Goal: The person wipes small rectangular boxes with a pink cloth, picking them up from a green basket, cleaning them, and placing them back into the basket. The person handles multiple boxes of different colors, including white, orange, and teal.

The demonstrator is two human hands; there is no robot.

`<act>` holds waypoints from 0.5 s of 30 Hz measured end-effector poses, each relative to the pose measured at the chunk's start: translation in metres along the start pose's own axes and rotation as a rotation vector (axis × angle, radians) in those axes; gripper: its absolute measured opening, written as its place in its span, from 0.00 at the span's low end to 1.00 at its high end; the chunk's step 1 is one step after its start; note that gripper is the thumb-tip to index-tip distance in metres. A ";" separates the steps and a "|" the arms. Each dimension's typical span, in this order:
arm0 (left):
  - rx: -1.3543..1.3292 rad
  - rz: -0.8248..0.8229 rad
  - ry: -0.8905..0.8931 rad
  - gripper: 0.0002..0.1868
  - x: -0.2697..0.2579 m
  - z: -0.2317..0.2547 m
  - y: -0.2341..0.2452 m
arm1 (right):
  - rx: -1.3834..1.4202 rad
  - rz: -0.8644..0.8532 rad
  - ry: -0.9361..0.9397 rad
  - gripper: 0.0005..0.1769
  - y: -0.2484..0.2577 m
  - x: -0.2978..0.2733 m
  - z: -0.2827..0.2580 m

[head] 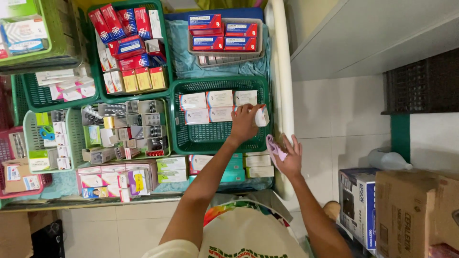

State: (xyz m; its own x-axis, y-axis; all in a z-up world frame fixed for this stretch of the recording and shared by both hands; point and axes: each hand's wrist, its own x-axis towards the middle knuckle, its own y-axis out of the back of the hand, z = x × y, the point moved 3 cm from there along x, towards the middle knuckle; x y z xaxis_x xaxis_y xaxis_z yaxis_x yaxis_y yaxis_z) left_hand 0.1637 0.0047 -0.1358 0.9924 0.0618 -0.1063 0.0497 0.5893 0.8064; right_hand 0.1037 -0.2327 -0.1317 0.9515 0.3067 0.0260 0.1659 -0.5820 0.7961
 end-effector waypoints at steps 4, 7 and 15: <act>0.151 -0.041 -0.047 0.47 0.053 -0.032 -0.042 | -0.085 0.162 0.170 0.18 -0.001 0.004 -0.004; 0.303 -0.143 0.040 0.48 0.076 -0.056 -0.058 | -0.147 0.225 0.275 0.17 -0.002 0.009 -0.013; 0.104 0.083 -0.232 0.45 0.098 0.049 -0.014 | -0.279 0.298 0.244 0.25 -0.013 0.003 0.005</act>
State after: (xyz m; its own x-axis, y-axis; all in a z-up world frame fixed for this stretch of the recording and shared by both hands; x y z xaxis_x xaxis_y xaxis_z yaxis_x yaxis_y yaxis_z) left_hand 0.2653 -0.0369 -0.1293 0.9922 -0.0868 0.0892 -0.0337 0.5029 0.8637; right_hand 0.1054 -0.2280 -0.1453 0.8528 0.3447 0.3923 -0.2127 -0.4567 0.8638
